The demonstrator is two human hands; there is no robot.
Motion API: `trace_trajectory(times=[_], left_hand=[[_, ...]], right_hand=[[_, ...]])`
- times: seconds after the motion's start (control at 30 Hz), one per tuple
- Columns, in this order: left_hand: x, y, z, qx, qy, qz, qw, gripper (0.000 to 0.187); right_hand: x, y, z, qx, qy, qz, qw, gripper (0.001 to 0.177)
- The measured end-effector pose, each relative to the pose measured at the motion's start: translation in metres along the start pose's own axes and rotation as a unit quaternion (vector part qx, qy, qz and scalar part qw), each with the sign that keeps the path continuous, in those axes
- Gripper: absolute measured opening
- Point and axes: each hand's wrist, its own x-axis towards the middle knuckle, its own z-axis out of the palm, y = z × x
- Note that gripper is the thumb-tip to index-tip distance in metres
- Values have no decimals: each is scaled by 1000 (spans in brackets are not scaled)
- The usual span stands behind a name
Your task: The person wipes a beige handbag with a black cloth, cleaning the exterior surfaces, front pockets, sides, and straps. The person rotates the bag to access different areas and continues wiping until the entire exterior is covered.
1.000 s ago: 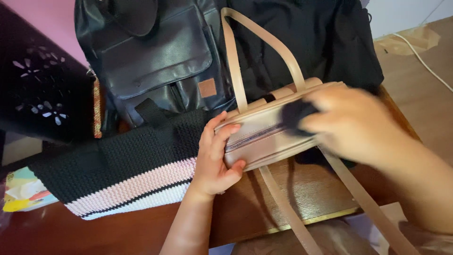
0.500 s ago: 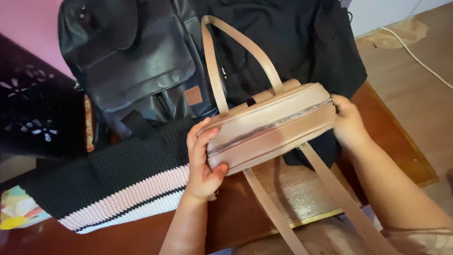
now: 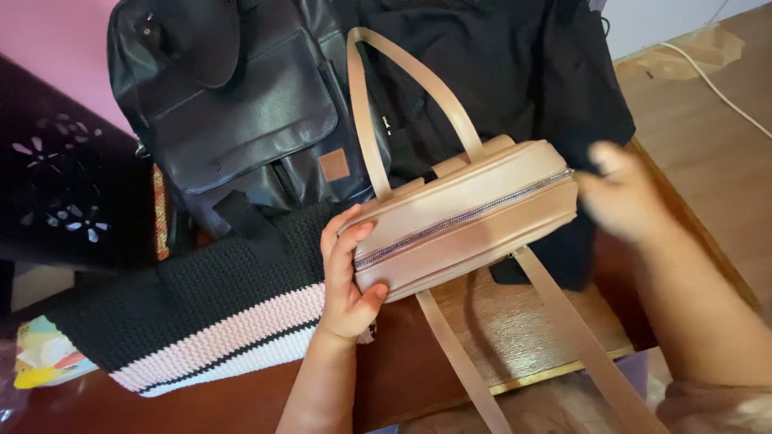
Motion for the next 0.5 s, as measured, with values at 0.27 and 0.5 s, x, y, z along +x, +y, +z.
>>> trace_trajectory(times=[0.27,0.5], left_hand=[[1,2,0,5,0,0,1000,61],[0,0,-1,7,-6,1,1000,60]], right_hand=[[-13,-11,-8,-284,-144,17,948,22],[-20,-62,-43,-129,-25,-321,938,6]])
